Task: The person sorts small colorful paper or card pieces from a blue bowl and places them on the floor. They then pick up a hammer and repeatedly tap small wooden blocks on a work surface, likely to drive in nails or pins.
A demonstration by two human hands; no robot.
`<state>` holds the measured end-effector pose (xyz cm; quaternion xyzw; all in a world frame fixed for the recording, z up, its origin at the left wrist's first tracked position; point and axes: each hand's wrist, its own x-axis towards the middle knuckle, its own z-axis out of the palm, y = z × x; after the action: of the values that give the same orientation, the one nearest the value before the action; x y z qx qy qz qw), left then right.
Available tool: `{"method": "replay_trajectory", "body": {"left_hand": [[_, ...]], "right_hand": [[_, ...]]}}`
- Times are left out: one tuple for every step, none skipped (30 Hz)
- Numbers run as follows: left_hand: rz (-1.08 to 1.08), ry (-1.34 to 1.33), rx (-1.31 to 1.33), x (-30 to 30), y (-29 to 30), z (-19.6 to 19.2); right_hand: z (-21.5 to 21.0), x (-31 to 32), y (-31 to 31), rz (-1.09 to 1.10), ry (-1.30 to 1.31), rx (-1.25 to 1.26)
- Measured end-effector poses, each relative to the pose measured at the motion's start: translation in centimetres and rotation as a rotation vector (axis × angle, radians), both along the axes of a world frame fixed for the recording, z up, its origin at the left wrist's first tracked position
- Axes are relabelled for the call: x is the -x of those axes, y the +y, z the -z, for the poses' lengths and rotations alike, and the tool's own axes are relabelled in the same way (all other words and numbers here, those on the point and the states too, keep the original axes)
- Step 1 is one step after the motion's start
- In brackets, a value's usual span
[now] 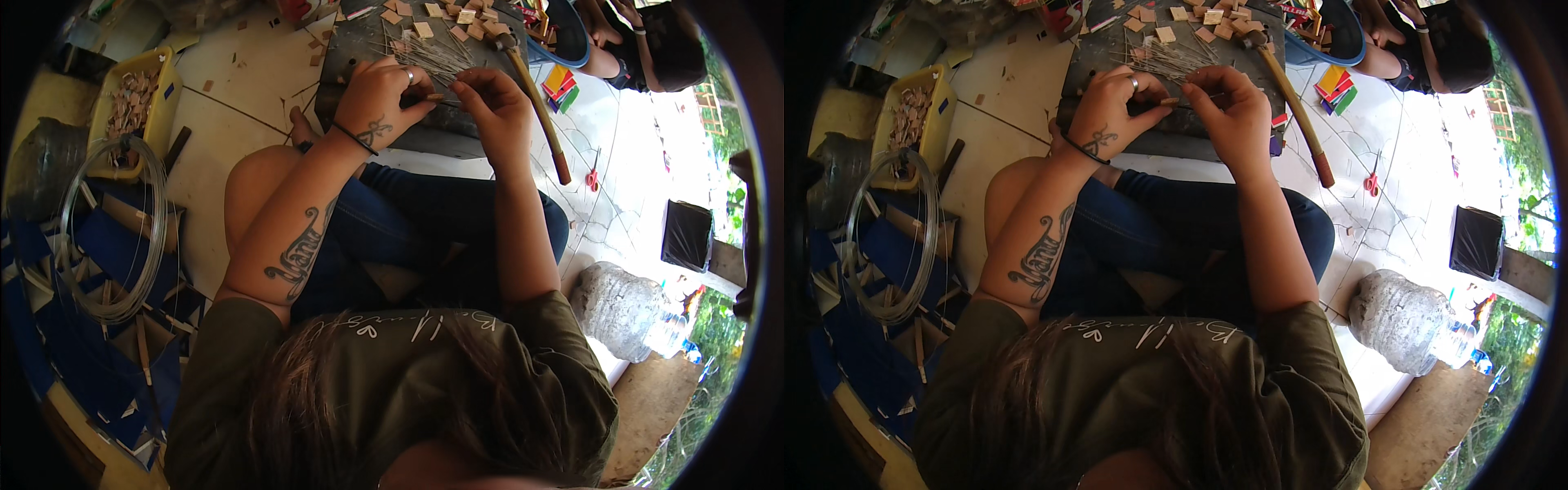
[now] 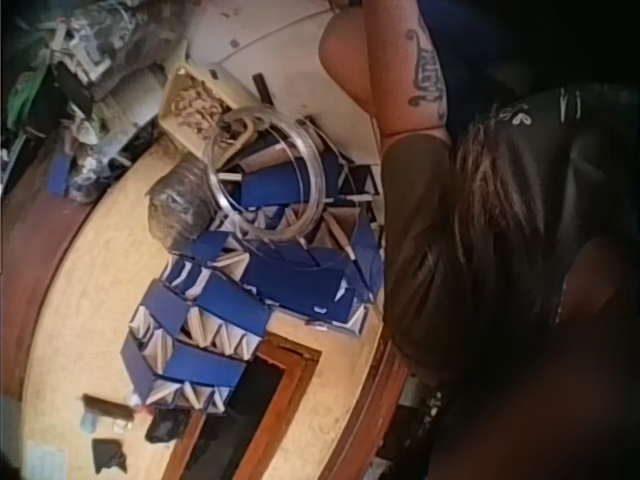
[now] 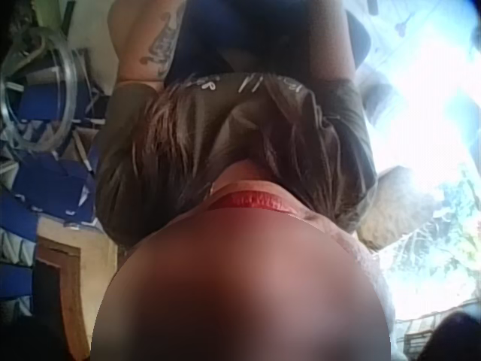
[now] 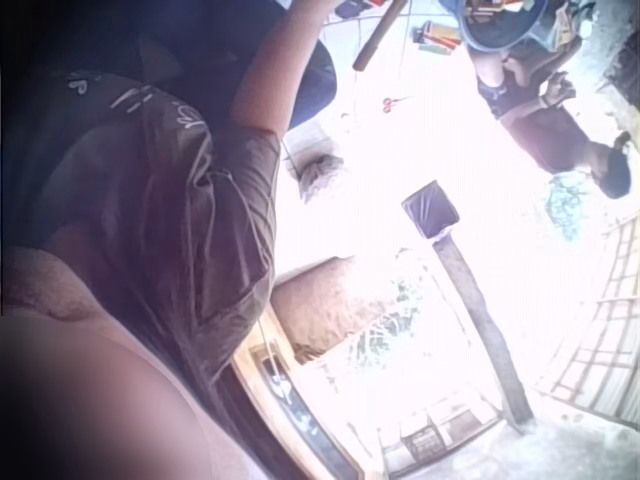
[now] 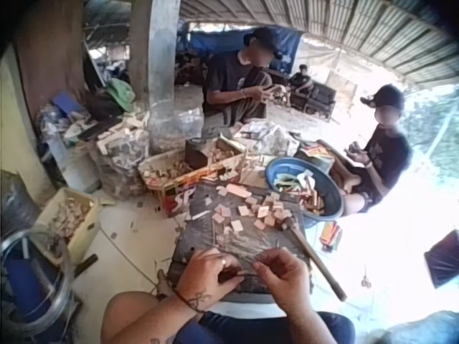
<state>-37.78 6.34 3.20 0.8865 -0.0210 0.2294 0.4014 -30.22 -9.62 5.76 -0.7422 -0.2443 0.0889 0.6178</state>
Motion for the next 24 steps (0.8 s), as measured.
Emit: {"method": "replay_trajectory", "body": {"left_hand": [[0.005,-0.001,0.002,0.0,0.0,0.0],[0.005,-0.001,0.002,0.0,0.0,0.0],[0.007,-0.001,0.003,0.0,0.0,0.1],[0.008,-0.001,0.004,0.0,0.0,0.1],[0.008,-0.006,-0.002,0.0,0.0,0.1],[0.009,-0.01,-0.008,0.0,0.0,0.1],[0.011,-0.013,-0.013,0.0,0.0,0.1],[0.011,-0.014,-0.01,0.0,0.0,0.2],[0.012,-0.014,-0.007,-0.1,0.0,0.2],[0.013,-0.015,0.0,-0.1,0.0,0.2],[0.014,-0.014,-0.008,-0.1,0.0,0.2],[0.015,-0.015,-0.012,-0.1,0.0,0.2],[0.018,-0.012,-0.013,-0.1,0.1,0.2],[0.017,-0.015,-0.013,-0.1,0.1,0.2],[0.017,-0.015,-0.011,-0.1,0.1,0.1],[0.018,-0.011,-0.006,-0.1,0.0,0.1],[0.016,-0.012,-0.008,0.0,0.0,0.1],[0.016,-0.01,-0.006,0.0,0.0,0.1],[0.016,-0.011,-0.002,0.0,0.0,0.1],[0.015,-0.006,-0.005,0.0,0.0,0.0],[0.015,-0.005,-0.005,0.0,0.0,0.0],[0.016,-0.004,-0.002,0.0,0.0,0.0],[0.015,0.001,-0.004,0.0,0.0,0.0],[0.015,0.005,-0.003,0.0,0.0,0.0]], "right_hand": [[0.0,0.0,0.0,-0.003,-0.027,-0.007],[0.0,0.0,0.0,-0.002,-0.048,0.001],[0.0,0.1,0.0,-0.005,-0.075,0.002],[0.0,0.1,0.0,-0.012,-0.113,0.049],[-0.1,0.2,-0.1,-0.023,-0.157,0.088],[-0.2,0.3,-0.1,-0.022,-0.19,0.137],[-0.3,0.4,-0.1,-0.028,-0.222,0.143],[-0.3,0.5,-0.1,-0.023,-0.244,0.158],[-0.4,0.6,-0.1,-0.019,-0.273,0.174],[-0.5,0.7,0.0,-0.015,-0.282,0.19],[-0.6,0.8,0.0,-0.014,-0.299,0.206],[-0.6,0.9,0.1,-0.014,-0.328,0.218],[-0.7,0.9,0.1,-0.004,-0.326,0.205],[-0.7,0.9,0.2,0.003,-0.335,0.187],[-0.8,0.9,0.2,0.01,-0.345,0.17],[-0.8,0.9,0.2,0.003,-0.349,0.192],[-0.9,0.9,0.3,-0.005,-0.352,0.215],[-0.9,1.0,0.2,-0.001,-0.349,0.252],[-1.0,1.0,0.2,-0.01,-0.365,0.242],[-1.1,1.0,0.2,-0.008,-0.374,0.246],[-1.2,1.1,0.2,-0.005,-0.383,0.251],[-1.3,1.1,0.3,-0.007,-0.391,0.258],[-1.5,1.2,0.3,-0.008,-0.399,0.265],[-1.6,1.2,0.3,-0.012,-0.406,0.281]]}}
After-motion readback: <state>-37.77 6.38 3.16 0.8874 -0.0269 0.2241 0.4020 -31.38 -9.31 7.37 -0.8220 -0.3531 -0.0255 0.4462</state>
